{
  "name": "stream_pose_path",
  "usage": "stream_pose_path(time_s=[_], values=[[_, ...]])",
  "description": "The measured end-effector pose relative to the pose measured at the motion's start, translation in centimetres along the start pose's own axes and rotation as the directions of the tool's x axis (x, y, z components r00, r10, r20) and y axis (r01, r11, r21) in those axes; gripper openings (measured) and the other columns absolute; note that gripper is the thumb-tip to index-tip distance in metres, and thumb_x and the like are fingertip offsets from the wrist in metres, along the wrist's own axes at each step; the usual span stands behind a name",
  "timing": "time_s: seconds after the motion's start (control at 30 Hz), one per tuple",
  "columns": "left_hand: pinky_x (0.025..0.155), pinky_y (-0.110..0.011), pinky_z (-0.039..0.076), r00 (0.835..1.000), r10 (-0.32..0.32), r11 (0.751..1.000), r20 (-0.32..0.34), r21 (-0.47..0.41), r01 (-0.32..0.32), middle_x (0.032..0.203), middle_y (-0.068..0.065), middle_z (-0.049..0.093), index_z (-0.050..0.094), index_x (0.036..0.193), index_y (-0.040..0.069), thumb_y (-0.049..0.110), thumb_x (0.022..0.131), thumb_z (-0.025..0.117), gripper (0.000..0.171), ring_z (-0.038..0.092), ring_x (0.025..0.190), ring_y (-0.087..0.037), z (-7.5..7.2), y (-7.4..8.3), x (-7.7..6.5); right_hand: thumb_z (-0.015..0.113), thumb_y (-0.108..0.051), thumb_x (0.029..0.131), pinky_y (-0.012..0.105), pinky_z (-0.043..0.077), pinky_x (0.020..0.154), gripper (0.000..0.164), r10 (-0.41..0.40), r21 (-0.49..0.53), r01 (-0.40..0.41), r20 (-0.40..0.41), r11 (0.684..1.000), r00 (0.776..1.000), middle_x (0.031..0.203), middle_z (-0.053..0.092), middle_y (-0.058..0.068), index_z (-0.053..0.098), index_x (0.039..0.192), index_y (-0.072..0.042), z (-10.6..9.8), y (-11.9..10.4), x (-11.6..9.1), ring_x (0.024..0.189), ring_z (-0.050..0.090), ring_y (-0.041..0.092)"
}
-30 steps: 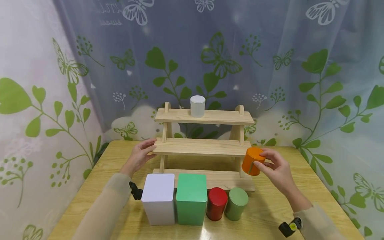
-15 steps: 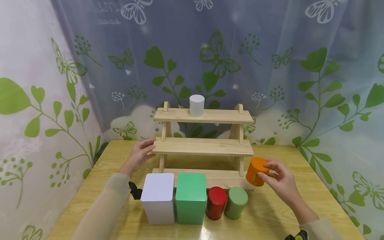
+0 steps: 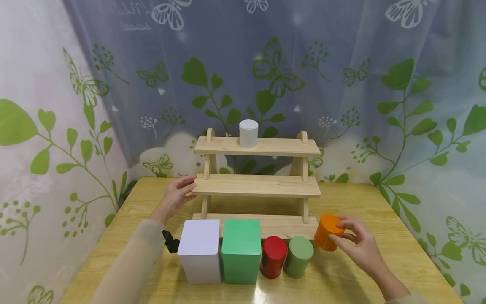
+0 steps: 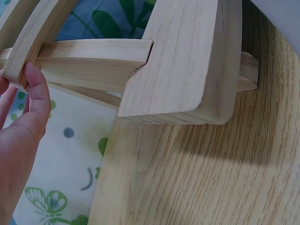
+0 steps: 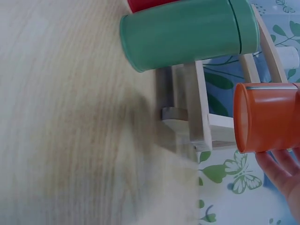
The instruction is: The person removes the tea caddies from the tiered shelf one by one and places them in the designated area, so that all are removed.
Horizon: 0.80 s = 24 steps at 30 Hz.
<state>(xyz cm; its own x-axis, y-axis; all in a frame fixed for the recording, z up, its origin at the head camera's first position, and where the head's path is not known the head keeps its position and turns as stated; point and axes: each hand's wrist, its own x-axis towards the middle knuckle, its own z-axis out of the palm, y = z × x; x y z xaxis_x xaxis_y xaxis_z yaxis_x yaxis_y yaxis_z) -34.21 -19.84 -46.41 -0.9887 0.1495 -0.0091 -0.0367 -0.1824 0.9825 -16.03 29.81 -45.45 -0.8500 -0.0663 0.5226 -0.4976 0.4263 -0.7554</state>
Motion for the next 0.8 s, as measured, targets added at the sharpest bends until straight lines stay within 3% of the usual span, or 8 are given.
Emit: stream_pose_path(time_s=[0.27, 0.5, 0.8], values=[[0.082, -0.035, 0.048, 1.0, -0.008, 1.0, 0.003, -0.011, 0.008, 0.133, -0.014, 0.04, 0.043, 0.136, 0.0, 0.01, 0.092, 0.059, 0.048, 0.051, 0.106, -0.022, -0.1, 0.0, 0.0, 0.072, 0.013, 0.072, 0.021, 0.051, 0.072, 0.03, 0.013, -0.024, -0.013, 0.012, 1.0, 1.0, 0.114, 0.049, 0.017, 0.056, 0.095, 0.001, 0.3, 0.7, -1.5, 0.099, 0.053, 0.008], [0.083, -0.036, 0.047, 1.0, -0.018, 1.0, 0.025, -0.004, 0.019, 0.136, -0.017, 0.037, 0.04, 0.137, -0.002, 0.006, 0.094, 0.055, 0.047, 0.051, 0.105, -0.021, 0.5, 1.0, -0.5, 0.072, 0.015, 0.071, 0.023, 0.052, 0.07, 0.031, 0.019, -0.004, -0.019, 0.01, 1.0, 1.0, 0.113, 0.049, 0.019, 0.057, 0.094, 0.002, 1.0, 1.4, -2.8, 0.099, 0.052, 0.006], [0.097, -0.052, 0.034, 0.999, -0.009, 1.0, 0.037, -0.007, 0.009, 0.133, -0.015, 0.038, 0.037, 0.138, -0.005, 0.004, 0.094, 0.053, 0.047, 0.052, 0.103, -0.019, 0.8, 1.5, -1.1, 0.073, 0.011, 0.072, 0.025, 0.052, 0.07, 0.03, 0.057, -0.006, -0.056, 0.029, 0.998, 0.998, 0.114, 0.048, 0.016, 0.057, 0.093, -0.002, 1.8, 2.3, -4.3, 0.1, 0.051, 0.005]])
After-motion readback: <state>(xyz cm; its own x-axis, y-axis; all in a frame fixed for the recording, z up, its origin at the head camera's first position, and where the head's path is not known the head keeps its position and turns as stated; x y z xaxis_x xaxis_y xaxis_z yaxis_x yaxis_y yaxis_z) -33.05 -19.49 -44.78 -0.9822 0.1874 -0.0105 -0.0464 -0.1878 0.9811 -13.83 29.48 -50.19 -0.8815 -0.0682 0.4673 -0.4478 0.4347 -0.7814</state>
